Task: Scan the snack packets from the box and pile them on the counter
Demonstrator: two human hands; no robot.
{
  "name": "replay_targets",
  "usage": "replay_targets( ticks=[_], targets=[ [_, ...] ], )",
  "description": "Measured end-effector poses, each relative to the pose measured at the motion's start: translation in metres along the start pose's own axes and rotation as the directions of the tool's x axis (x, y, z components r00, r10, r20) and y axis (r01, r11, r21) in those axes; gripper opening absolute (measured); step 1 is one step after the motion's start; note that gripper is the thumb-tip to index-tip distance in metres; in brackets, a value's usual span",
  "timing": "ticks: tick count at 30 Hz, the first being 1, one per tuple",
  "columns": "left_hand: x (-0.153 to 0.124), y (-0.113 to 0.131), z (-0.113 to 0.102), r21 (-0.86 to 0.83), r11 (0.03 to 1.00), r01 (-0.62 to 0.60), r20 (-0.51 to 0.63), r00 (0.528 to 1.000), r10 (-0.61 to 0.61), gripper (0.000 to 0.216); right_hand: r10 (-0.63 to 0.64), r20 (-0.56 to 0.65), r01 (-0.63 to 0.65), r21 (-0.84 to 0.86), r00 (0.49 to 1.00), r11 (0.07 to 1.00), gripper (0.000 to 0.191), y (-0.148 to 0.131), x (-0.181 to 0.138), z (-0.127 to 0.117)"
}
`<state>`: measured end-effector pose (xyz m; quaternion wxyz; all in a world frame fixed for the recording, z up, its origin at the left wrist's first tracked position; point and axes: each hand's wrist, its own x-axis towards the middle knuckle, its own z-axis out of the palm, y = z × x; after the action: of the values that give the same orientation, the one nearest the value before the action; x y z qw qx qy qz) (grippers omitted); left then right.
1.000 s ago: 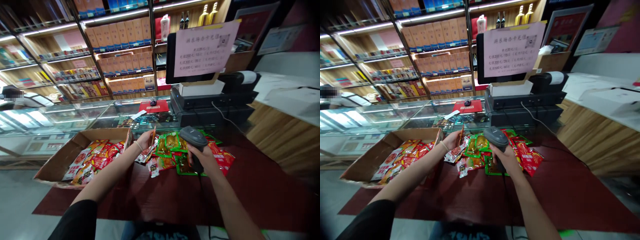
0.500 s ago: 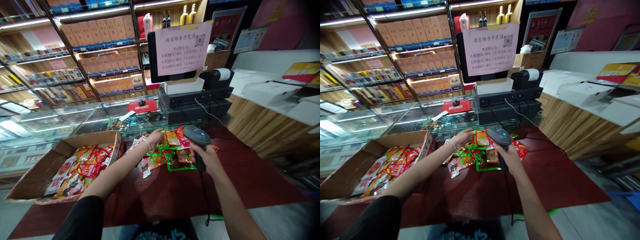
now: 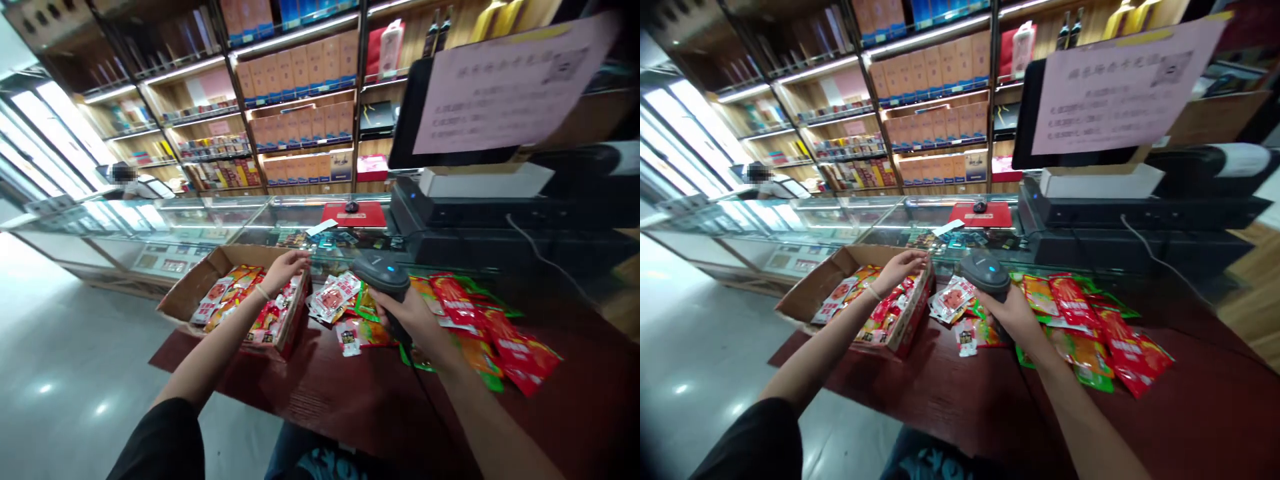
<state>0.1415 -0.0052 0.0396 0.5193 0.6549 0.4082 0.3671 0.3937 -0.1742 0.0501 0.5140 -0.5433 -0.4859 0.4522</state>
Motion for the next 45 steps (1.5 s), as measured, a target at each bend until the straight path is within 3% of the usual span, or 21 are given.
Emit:
replay_targets(
  ticks=[7, 10, 13, 15, 18, 22, 25, 31, 34, 39, 42, 45],
  targets=[
    [-0.038, -0.047, -0.129, 0.115, 0.991, 0.072, -0.368, 0.930, -0.025, 0.043, -0.001, 0.247, -0.008, 0.035, 0.969, 0.999, 0.040, -0.005, 0.051, 0.103],
    [-0.053, -0.067, -0.169, 0.206, 0.973, 0.104, -0.434, 0.901, -0.005, 0.039, -0.008, 0.332, 0.004, 0.012, 0.943, 1.000, 0.039, 0.001, 0.070, 0.144],
    [-0.066, -0.086, -0.194, 0.357, 0.923, 0.141, -0.436, 0.900, 0.031, 0.035, 0.028, 0.384, -0.017, -0.032, 0.923, 0.999, 0.038, 0.007, 0.084, 0.177],
    [-0.072, -0.097, -0.201, 0.489, 0.861, 0.137, -0.321, 0.946, 0.032, 0.036, 0.056, 0.393, -0.031, -0.072, 0.918, 0.997, 0.037, 0.012, 0.090, 0.192],
    [-0.077, -0.111, -0.198, 0.706, 0.708, 0.007, -0.010, 1.000, 0.000, 0.046, 0.074, 0.410, -0.029, -0.113, 0.909, 0.993, 0.036, 0.019, 0.096, 0.202],
    [-0.079, -0.125, -0.186, 0.845, 0.478, -0.238, 0.318, 0.944, -0.091, 0.065, 0.072, 0.435, -0.021, -0.119, 0.897, 0.993, 0.040, 0.025, 0.099, 0.203],
    [-0.076, -0.126, -0.181, 0.865, 0.381, -0.327, 0.395, 0.912, -0.114, 0.071, 0.089, 0.438, -0.040, -0.120, 0.894, 0.992, 0.040, 0.027, 0.100, 0.201],
    [-0.075, -0.114, -0.175, 0.918, 0.256, -0.302, 0.343, 0.930, -0.135, 0.058, 0.100, 0.424, -0.073, -0.080, 0.900, 0.994, 0.035, 0.027, 0.101, 0.201],
    [-0.076, -0.108, -0.171, 0.913, 0.287, -0.291, 0.327, 0.941, -0.084, 0.049, 0.084, 0.422, -0.058, -0.074, 0.903, 0.996, 0.036, 0.027, 0.100, 0.202],
    [-0.072, -0.099, -0.173, 0.850, 0.494, -0.183, 0.223, 0.975, -0.021, 0.020, 0.061, 0.380, -0.070, 0.008, 0.923, 0.998, 0.037, 0.028, 0.096, 0.202],
    [-0.068, -0.089, -0.177, 0.732, 0.677, -0.074, 0.040, 0.997, 0.066, 0.021, 0.032, 0.342, -0.077, 0.119, 0.939, 0.990, 0.040, 0.029, 0.090, 0.195],
    [-0.067, -0.074, -0.175, 0.456, 0.890, 0.029, -0.205, 0.976, 0.073, 0.032, -0.010, 0.308, -0.061, 0.221, 0.951, 0.973, 0.039, 0.026, 0.084, 0.181]
  ],
)
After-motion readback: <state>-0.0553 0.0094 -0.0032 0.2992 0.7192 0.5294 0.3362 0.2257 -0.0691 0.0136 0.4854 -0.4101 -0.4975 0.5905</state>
